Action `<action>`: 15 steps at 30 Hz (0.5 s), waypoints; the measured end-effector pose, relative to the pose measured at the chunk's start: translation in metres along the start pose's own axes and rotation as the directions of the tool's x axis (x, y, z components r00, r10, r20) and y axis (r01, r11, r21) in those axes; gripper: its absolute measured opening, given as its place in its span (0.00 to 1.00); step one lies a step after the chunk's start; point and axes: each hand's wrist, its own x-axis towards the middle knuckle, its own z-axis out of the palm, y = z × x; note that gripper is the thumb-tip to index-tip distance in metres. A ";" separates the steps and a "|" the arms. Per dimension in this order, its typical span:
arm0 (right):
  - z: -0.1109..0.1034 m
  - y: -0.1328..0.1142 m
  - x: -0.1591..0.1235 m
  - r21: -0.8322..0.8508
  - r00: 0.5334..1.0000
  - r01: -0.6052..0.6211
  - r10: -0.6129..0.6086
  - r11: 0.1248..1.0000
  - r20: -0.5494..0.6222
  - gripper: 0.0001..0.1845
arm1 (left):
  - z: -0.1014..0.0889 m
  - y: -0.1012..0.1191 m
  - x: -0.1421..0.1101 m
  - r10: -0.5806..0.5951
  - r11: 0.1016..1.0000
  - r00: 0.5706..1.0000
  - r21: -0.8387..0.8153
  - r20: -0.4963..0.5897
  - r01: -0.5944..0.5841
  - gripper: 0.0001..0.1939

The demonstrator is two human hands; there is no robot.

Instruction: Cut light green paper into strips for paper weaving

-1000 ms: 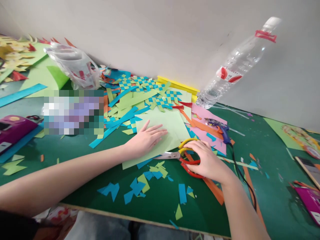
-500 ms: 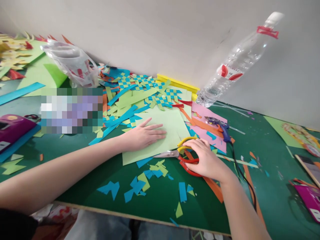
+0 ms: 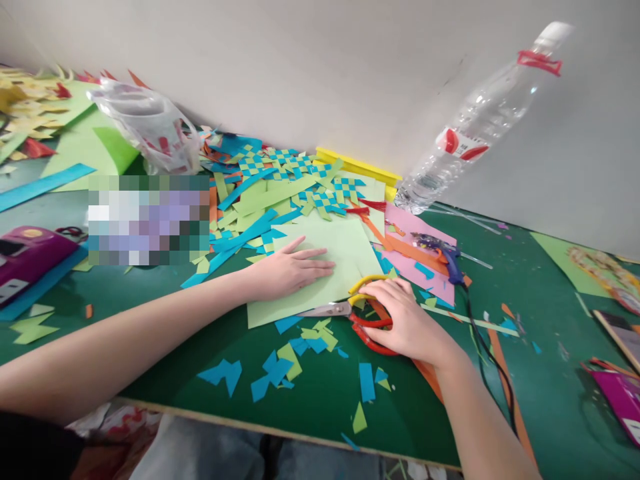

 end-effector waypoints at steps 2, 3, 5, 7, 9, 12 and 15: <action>0.000 0.000 0.000 0.009 1.000 0.011 -0.011 1.000 0.015 0.24 | 0.000 0.001 0.000 -0.002 1.000 1.000 0.006 0.002 0.002 0.23; 0.000 0.000 0.000 0.010 1.000 0.015 -0.015 1.000 0.017 0.24 | 0.000 0.001 0.000 -0.003 1.000 1.000 0.008 -0.001 0.003 0.23; 0.000 -0.001 0.000 0.008 1.000 0.017 -0.017 1.000 0.012 0.25 | 0.000 0.001 0.001 -0.001 1.000 1.000 0.013 -0.010 0.001 0.23; 0.002 -0.002 0.000 0.003 1.000 0.015 -0.015 1.000 0.003 0.25 | -0.001 0.001 0.002 0.004 1.000 1.000 0.019 -0.012 -0.004 0.23; 0.004 -0.004 0.001 -0.007 1.000 0.013 -0.013 1.000 -0.007 0.24 | -0.001 0.000 0.004 0.006 1.000 1.000 0.027 -0.009 -0.006 0.23; 0.005 -0.007 0.002 -0.017 1.000 0.015 -0.015 1.000 -0.022 0.22 | -0.001 -0.003 0.006 0.001 0.999 1.000 0.033 -0.001 -0.001 0.23; 0.004 -0.007 0.002 -0.010 1.000 0.025 -0.025 1.000 0.002 0.23 | -0.001 -0.004 0.006 -0.005 1.000 1.000 0.029 0.001 0.005 0.22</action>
